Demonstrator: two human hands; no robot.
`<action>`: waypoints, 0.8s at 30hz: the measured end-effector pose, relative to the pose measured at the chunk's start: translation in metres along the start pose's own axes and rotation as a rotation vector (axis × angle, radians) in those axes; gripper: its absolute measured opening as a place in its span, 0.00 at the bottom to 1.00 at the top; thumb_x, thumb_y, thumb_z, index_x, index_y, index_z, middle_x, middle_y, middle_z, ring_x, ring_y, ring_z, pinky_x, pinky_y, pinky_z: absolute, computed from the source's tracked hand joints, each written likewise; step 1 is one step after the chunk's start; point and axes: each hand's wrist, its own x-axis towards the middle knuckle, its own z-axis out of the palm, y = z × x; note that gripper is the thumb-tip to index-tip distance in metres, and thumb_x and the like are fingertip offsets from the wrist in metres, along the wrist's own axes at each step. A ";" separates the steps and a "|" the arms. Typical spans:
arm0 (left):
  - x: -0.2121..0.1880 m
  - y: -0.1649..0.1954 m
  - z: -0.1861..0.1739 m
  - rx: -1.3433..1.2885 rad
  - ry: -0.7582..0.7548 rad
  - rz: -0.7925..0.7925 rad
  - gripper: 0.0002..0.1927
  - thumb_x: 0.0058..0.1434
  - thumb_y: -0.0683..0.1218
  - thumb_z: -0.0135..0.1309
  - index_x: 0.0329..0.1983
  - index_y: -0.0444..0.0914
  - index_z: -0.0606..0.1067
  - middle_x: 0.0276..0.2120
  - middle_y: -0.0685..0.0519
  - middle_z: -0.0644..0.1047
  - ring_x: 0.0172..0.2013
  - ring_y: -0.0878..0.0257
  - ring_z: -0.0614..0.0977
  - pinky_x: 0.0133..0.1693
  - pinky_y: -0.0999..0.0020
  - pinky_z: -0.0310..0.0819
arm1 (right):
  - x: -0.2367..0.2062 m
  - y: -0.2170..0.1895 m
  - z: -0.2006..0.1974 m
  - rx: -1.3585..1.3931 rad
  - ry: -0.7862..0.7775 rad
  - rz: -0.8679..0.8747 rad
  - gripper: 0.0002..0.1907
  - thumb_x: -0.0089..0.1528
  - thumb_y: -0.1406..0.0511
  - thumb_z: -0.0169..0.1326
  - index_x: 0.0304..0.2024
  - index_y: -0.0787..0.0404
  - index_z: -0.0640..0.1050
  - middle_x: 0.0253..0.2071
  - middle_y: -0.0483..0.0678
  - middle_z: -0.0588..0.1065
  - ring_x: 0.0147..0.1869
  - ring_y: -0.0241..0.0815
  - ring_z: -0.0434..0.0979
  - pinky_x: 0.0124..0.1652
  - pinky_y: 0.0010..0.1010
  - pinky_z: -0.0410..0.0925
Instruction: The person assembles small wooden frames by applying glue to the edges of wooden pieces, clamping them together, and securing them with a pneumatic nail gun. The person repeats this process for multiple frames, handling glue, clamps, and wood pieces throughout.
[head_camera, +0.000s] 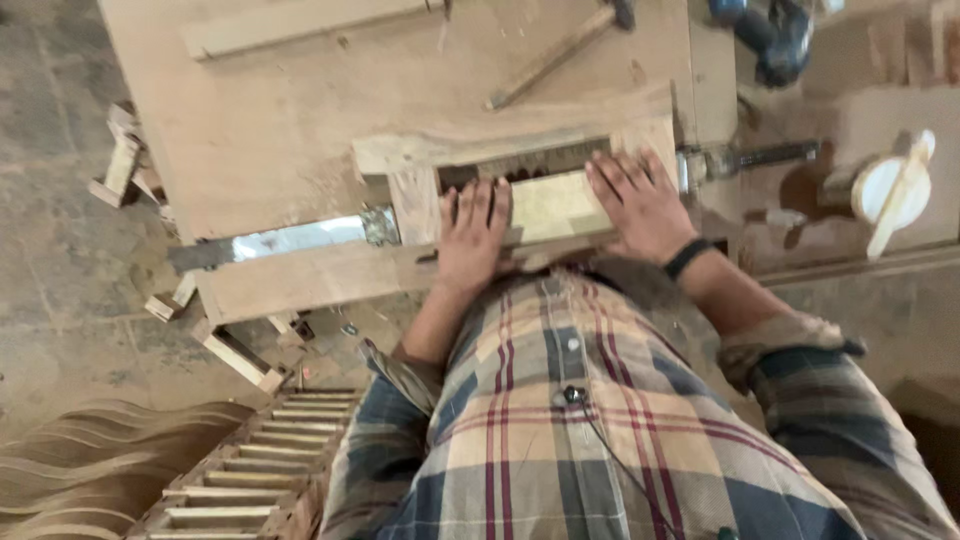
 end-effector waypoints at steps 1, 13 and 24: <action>0.001 -0.001 0.001 0.014 0.042 0.007 0.62 0.38 0.64 0.71 0.73 0.35 0.58 0.65 0.41 0.66 0.66 0.45 0.67 0.67 0.41 0.53 | 0.003 0.001 -0.004 0.036 0.053 0.001 0.63 0.43 0.46 0.69 0.73 0.61 0.57 0.73 0.54 0.60 0.76 0.53 0.57 0.72 0.55 0.46; 0.014 -0.003 -0.011 0.148 0.065 -0.018 0.39 0.60 0.49 0.55 0.75 0.40 0.58 0.64 0.47 0.69 0.66 0.52 0.68 0.69 0.49 0.54 | 0.008 -0.001 -0.019 0.123 0.129 0.057 0.56 0.44 0.53 0.70 0.71 0.55 0.58 0.69 0.47 0.61 0.75 0.46 0.58 0.73 0.50 0.47; 0.012 -0.043 -0.016 0.176 -0.220 -0.005 0.39 0.60 0.50 0.55 0.73 0.37 0.57 0.59 0.42 0.71 0.64 0.47 0.69 0.75 0.46 0.46 | 0.010 0.018 -0.013 0.096 0.187 -0.024 0.49 0.49 0.56 0.66 0.71 0.50 0.60 0.70 0.42 0.63 0.73 0.41 0.61 0.73 0.47 0.51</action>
